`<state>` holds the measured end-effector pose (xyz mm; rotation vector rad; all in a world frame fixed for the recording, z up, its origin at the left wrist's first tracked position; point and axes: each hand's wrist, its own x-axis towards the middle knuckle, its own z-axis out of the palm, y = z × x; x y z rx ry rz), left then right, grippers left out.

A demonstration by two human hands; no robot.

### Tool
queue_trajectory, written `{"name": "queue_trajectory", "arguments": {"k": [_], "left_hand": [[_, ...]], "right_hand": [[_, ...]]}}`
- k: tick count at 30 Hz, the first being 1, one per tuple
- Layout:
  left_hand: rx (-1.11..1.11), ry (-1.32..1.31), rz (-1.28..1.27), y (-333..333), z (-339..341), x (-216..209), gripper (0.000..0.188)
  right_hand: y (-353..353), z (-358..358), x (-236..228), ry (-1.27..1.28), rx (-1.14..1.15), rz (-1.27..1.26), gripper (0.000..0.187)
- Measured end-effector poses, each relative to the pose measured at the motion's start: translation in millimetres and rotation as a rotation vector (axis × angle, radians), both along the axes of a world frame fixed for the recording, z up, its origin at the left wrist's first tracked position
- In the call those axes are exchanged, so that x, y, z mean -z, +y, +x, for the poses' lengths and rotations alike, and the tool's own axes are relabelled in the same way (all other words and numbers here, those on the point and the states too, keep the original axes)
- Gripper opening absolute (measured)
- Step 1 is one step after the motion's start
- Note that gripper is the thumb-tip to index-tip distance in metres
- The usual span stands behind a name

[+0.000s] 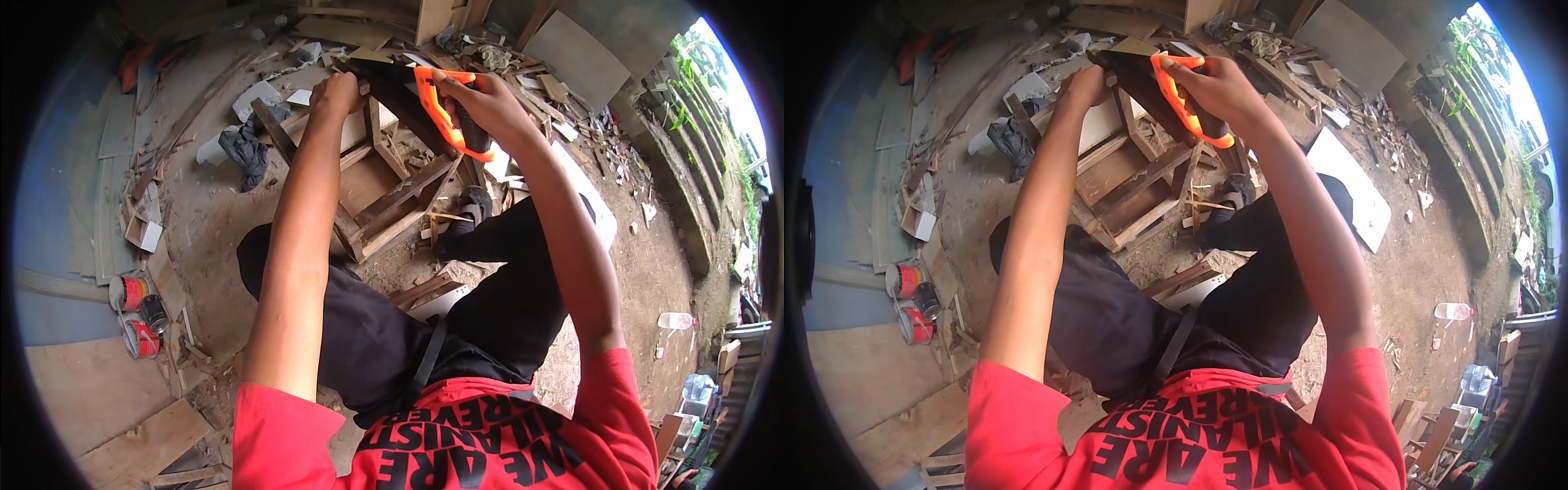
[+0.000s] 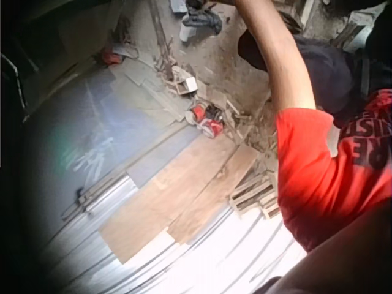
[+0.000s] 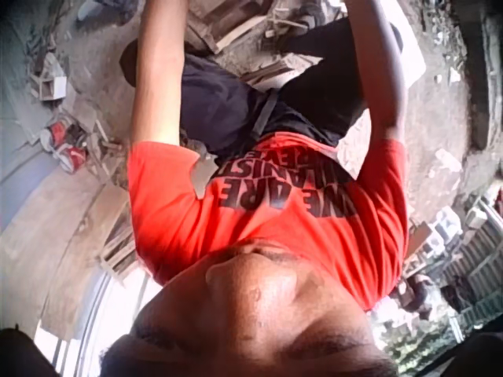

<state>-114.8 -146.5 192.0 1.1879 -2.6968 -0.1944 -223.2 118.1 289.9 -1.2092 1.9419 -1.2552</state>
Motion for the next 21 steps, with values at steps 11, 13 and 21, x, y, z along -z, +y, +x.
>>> {"name": "queue_trajectory", "arguments": {"k": [11, 13, 21], "left_hand": [[-0.046, 0.012, 0.048, 7.6, -0.3, -11.7, 0.045], [-0.018, 0.009, 0.059, 16.4, -6.6, -11.0, 0.048], [0.027, -0.018, 0.137, 23.3, 23.8, -30.2, 0.041]], "right_hand": [[-12.2, -7.9, 14.5, -0.163, -0.048, -0.025, 0.056], [-7.1, -8.8, 15.2, -0.14, 0.012, -0.005, 0.056], [1.2, -0.9, -2.9, -0.277, -0.186, -0.003, 0.038]]}}
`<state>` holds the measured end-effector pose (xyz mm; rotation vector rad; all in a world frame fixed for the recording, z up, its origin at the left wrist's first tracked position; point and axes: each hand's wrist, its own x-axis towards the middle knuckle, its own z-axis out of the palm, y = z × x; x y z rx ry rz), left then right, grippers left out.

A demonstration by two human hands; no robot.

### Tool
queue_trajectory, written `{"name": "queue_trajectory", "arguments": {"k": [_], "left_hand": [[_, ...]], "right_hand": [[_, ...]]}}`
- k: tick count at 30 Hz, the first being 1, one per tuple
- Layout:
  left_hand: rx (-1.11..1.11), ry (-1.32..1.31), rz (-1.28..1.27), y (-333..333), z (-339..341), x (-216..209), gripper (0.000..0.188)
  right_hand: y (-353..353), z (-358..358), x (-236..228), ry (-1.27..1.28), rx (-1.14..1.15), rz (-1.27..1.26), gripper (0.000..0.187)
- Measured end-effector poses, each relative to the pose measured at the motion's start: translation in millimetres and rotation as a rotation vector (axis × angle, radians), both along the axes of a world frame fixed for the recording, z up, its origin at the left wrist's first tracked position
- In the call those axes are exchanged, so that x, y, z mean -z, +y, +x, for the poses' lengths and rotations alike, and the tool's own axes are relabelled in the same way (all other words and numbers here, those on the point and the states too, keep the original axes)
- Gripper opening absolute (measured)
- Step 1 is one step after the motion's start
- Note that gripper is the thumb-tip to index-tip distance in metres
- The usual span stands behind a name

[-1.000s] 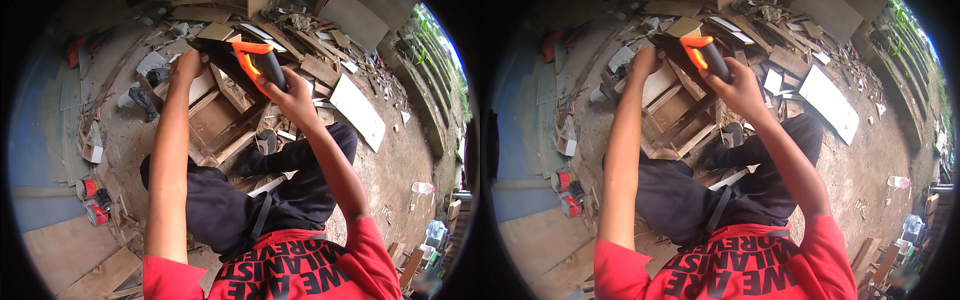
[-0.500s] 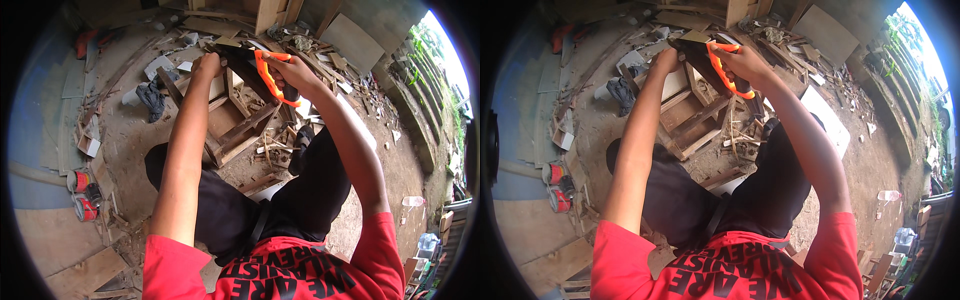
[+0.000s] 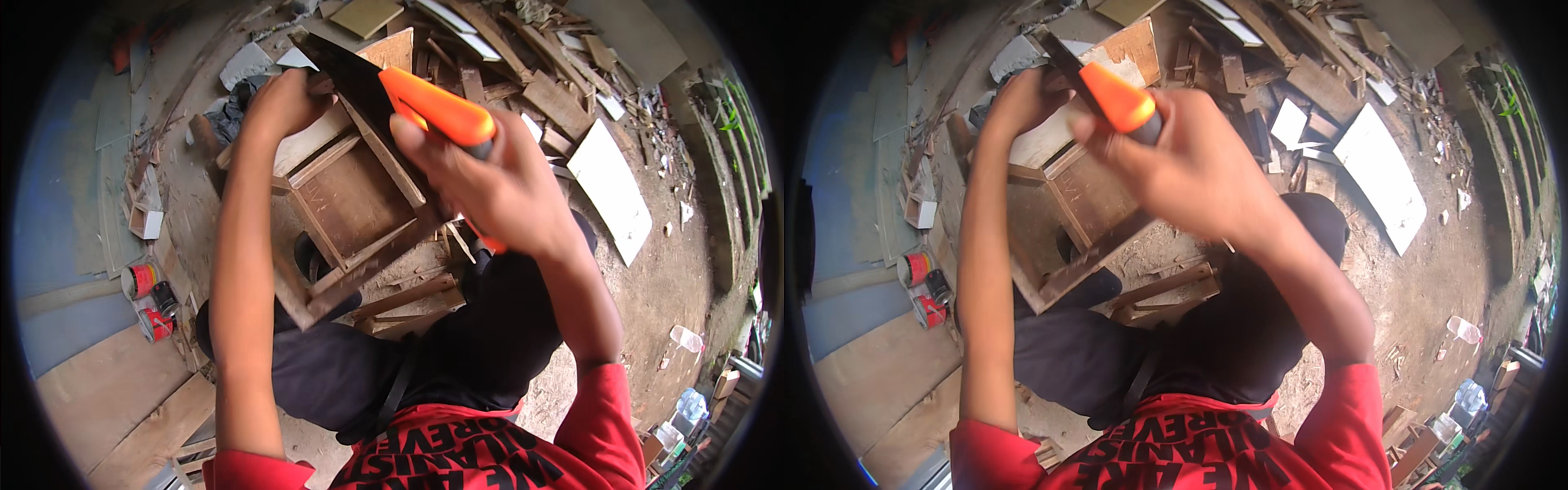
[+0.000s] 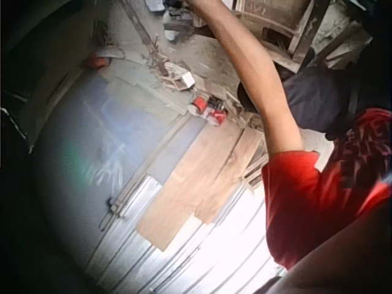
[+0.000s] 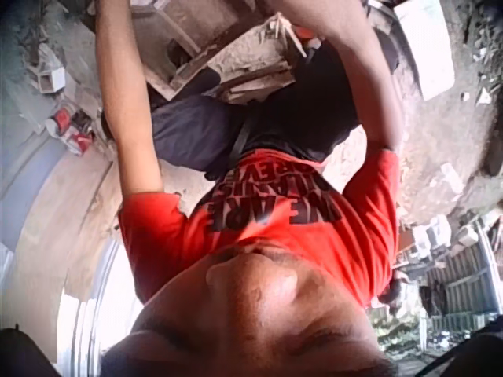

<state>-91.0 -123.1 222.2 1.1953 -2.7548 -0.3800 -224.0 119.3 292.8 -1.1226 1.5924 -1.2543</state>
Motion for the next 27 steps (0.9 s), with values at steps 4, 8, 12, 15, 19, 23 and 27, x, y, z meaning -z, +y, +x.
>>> {"name": "queue_trajectory", "arguments": {"k": [4, 8, 12, 15, 19, 23, 27], "left_hand": [[-0.072, 0.028, 0.061, 19.8, -17.1, 4.8, 0.032], [-0.1, 0.039, 0.175, 15.2, -11.5, 2.2, 0.032], [-0.118, -0.015, 0.13, 9.8, -22.2, -4.2, 0.04], [-0.146, 0.006, 0.107, 7.9, -24.4, -12.3, 0.042], [-0.134, -0.027, 0.08, 7.5, -22.4, -3.4, 0.038], [-0.159, -0.01, 0.108, 5.9, -17.7, 0.0, 0.037], [-0.155, -0.033, 0.114, 9.8, -18.5, -4.4, 0.038]], "right_hand": [[11.7, -20.2, 16.0, 0.175, -0.104, -0.071, 0.033], [-2.0, -45.8, 17.7, -0.142, -0.255, -0.033, 0.029], [-18.3, -63.5, 47.1, -0.14, -0.618, -0.53, 0.045], [-22.7, -59.2, 47.7, -0.132, -0.604, -0.444, 0.05], [-21.3, -50.5, 36.0, -0.27, -0.393, -0.172, 0.037], [-13.2, -55.0, 37.8, -0.257, -0.437, -0.109, 0.041], [-9.1, -59.8, 41.4, -0.256, -0.403, -0.111, 0.038]]}}
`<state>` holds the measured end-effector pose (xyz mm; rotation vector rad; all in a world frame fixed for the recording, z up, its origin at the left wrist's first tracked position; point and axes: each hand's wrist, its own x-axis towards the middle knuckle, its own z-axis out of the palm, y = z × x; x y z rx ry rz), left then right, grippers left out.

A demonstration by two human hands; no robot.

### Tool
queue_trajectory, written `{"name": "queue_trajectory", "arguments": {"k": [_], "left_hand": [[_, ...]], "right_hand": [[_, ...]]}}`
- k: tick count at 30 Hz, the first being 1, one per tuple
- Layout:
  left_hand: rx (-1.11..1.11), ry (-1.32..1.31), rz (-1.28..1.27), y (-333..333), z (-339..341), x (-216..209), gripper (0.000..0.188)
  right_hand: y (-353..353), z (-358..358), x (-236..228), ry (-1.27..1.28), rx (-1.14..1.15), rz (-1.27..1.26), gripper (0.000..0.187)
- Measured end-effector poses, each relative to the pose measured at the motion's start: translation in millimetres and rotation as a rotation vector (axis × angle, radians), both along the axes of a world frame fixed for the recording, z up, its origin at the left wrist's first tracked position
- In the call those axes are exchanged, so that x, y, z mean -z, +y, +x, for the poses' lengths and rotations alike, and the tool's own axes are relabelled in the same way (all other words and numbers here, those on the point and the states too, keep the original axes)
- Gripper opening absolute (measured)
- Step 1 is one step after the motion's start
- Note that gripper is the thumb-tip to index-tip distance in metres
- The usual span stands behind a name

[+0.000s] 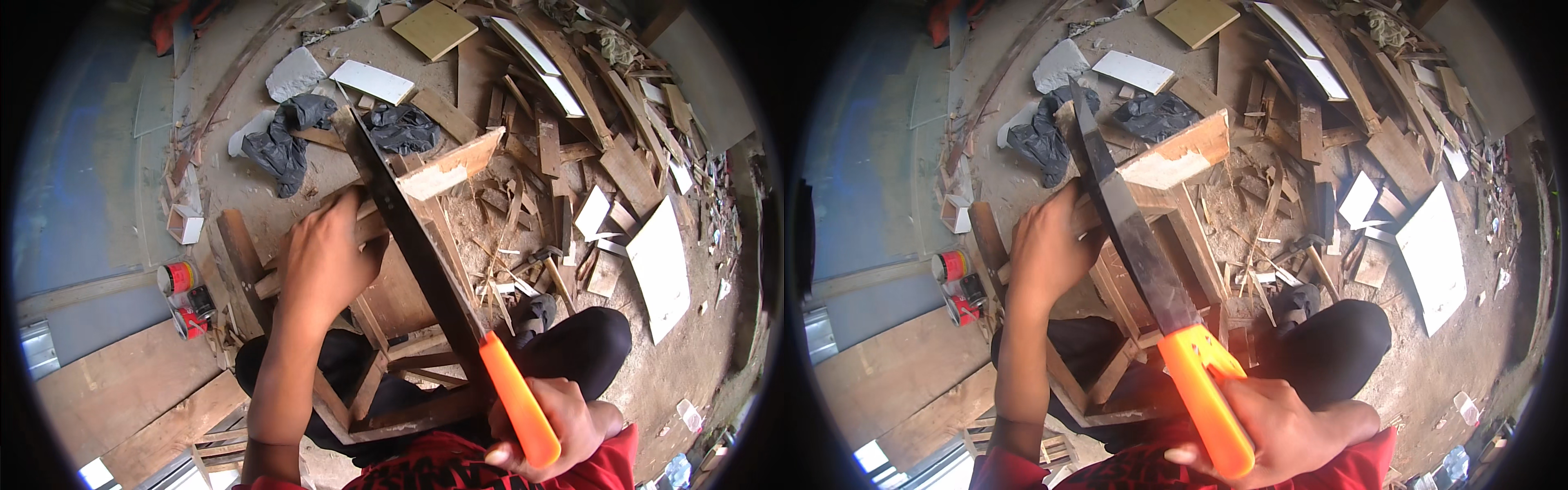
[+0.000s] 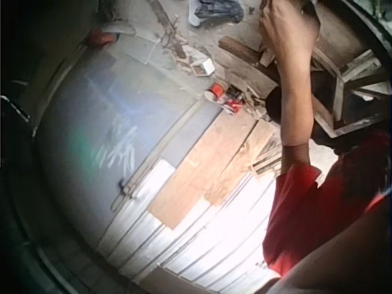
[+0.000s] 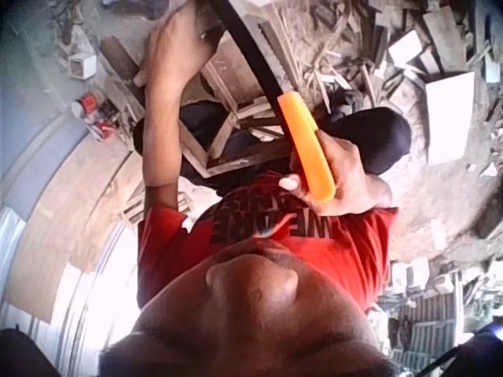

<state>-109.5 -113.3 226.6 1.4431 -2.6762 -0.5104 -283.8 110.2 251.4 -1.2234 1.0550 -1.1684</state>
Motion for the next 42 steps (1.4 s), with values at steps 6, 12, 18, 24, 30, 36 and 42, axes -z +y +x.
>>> {"name": "queue_trajectory", "arguments": {"k": [6, 12, 18, 24, 30, 36, 42], "left_hand": [[-0.01, 0.058, 0.053, -1.0, 0.1, -10.9, 0.046], [-0.089, -0.065, 0.067, -1.2, -2.2, -8.0, 0.059], [-0.105, -0.077, 0.386, -18.9, -7.2, -18.2, 0.047], [-0.122, 0.042, 0.356, -26.0, 1.8, -12.4, 0.034], [-0.027, -0.008, 0.349, -17.9, 4.8, 10.8, 0.051], [-0.022, -0.015, 0.408, -18.3, -0.2, -1.6, 0.066], [-0.042, -0.078, 0.54, -26.7, -7.1, -14.8, 0.07]], "right_hand": [[-10.1, -52.2, 28.6, -0.141, -0.558, -0.08, 0.035], [-29.7, -48.1, 0.7, -0.08, -0.465, 0.196, 0.039], [-2.5, 23.9, -75.3, 0.34, 0.325, 0.412, 0.031], [-50.9, 49.3, -129.7, 0.393, 0.385, 0.595, 0.033], [-73.4, 55.6, -163.9, 0.566, 0.438, 0.667, 0.024], [-105.9, 73.8, -189.2, 0.64, 0.568, 0.801, 0.027], [-102.8, 73.8, -213.0, 0.74, 0.559, 0.802, 0.025]]}}
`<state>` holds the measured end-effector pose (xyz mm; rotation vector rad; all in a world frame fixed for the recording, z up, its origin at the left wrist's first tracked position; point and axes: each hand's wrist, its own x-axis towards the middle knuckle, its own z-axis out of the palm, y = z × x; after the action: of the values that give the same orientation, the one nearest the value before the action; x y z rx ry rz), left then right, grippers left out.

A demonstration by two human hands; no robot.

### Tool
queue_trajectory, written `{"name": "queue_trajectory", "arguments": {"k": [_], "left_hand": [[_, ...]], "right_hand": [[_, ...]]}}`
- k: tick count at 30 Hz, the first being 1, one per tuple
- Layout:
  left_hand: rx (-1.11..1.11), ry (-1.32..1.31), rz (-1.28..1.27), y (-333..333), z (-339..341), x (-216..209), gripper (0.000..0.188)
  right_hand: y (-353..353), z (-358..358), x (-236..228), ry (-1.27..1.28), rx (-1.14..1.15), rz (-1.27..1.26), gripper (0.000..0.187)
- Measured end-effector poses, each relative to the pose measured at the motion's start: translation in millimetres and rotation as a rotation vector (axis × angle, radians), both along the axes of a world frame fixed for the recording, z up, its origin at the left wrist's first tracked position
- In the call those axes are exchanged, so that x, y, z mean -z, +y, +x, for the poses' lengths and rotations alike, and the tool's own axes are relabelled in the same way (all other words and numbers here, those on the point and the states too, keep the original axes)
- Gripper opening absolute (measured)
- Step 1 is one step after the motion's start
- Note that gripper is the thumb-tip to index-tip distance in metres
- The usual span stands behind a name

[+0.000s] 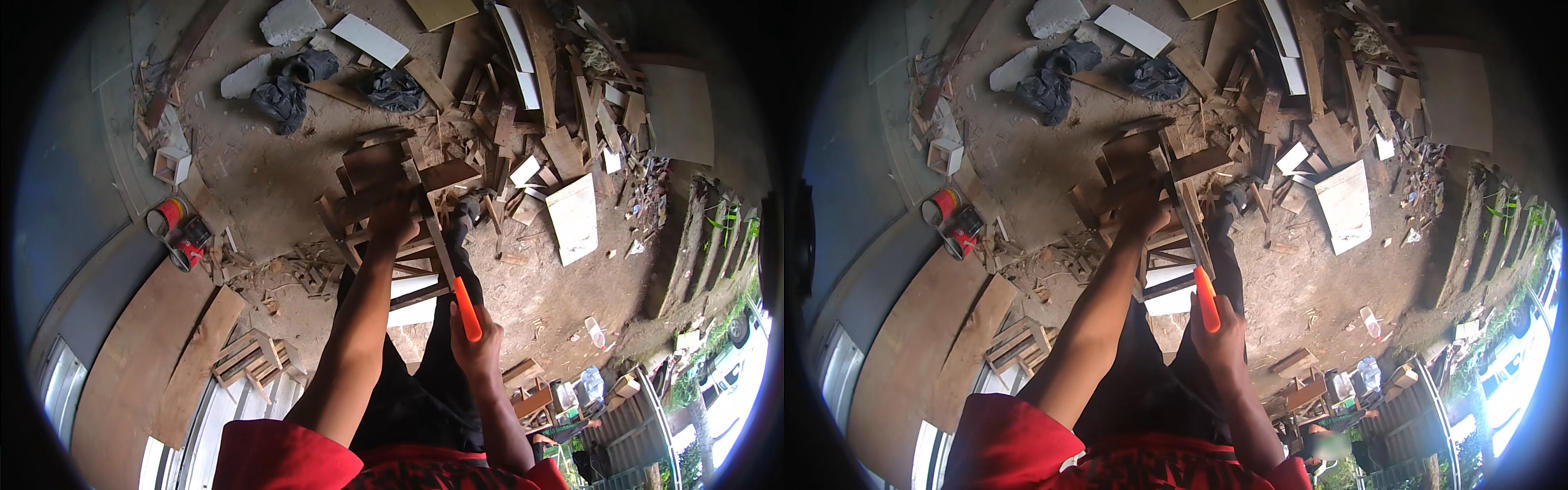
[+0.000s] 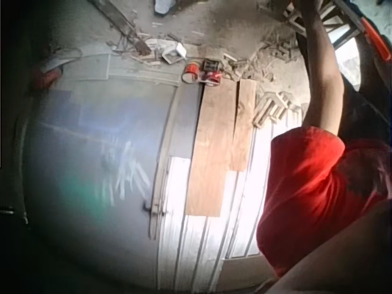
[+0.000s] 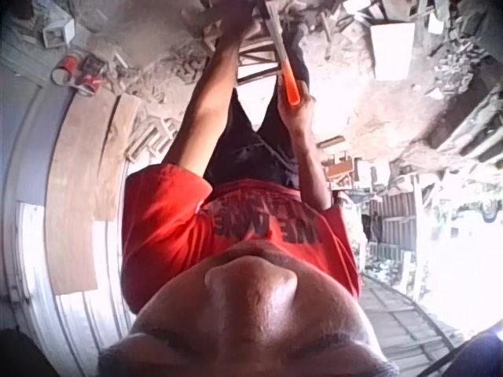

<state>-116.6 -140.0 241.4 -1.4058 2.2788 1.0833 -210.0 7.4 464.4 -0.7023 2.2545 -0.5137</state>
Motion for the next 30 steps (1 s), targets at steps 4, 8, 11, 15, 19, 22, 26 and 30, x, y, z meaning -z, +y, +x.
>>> {"name": "queue_trajectory", "arguments": {"k": [4, 8, 11, 15, 19, 22, 26, 30], "left_hand": [[0.069, -0.021, -0.128, -5.0, 0.6, -8.4, 0.069], [-0.006, -0.021, 0.005, -4.7, 2.4, 2.2, 0.069], [-0.019, 0.004, -0.007, -3.3, 2.2, 5.7, 0.065], [-0.023, -0.034, 0.016, -7.4, -1.3, -2.3, 0.061], [0.006, -0.046, 0.019, -11.5, -5.6, -9.3, 0.059], [-0.061, -0.06, 0.068, -7.2, -5.6, -10.3, 0.056], [-0.068, -0.168, 0.183, -11.3, -9.7, -13.5, 0.061], [-0.071, -0.057, 0.113, -7.6, -4.2, -4.5, 0.059]], "right_hand": [[-28.5, -5.6, 10.3, -0.076, -0.017, 0.115, 0.026], [4.2, -11.5, -17.5, -0.074, -0.049, 0.027, 0.022], [-28.0, -17.9, 10.0, -0.12, -0.053, 0.013, 0.023], [-21.7, -16.4, -8.2, -0.163, -0.012, 0.036, 0.023], [-19.0, -18.7, -10.2, -0.176, 0.002, 0.023, 0.027], [-36.7, -15.0, 3.0, -0.227, -0.077, 0.166, 0.02], [-8.6, -16.7, -30.8, -0.208, -0.072, 0.09, 0.023], [-37.4, -7.5, 0.3, -0.235, -0.032, 0.14, 0.026]]}}
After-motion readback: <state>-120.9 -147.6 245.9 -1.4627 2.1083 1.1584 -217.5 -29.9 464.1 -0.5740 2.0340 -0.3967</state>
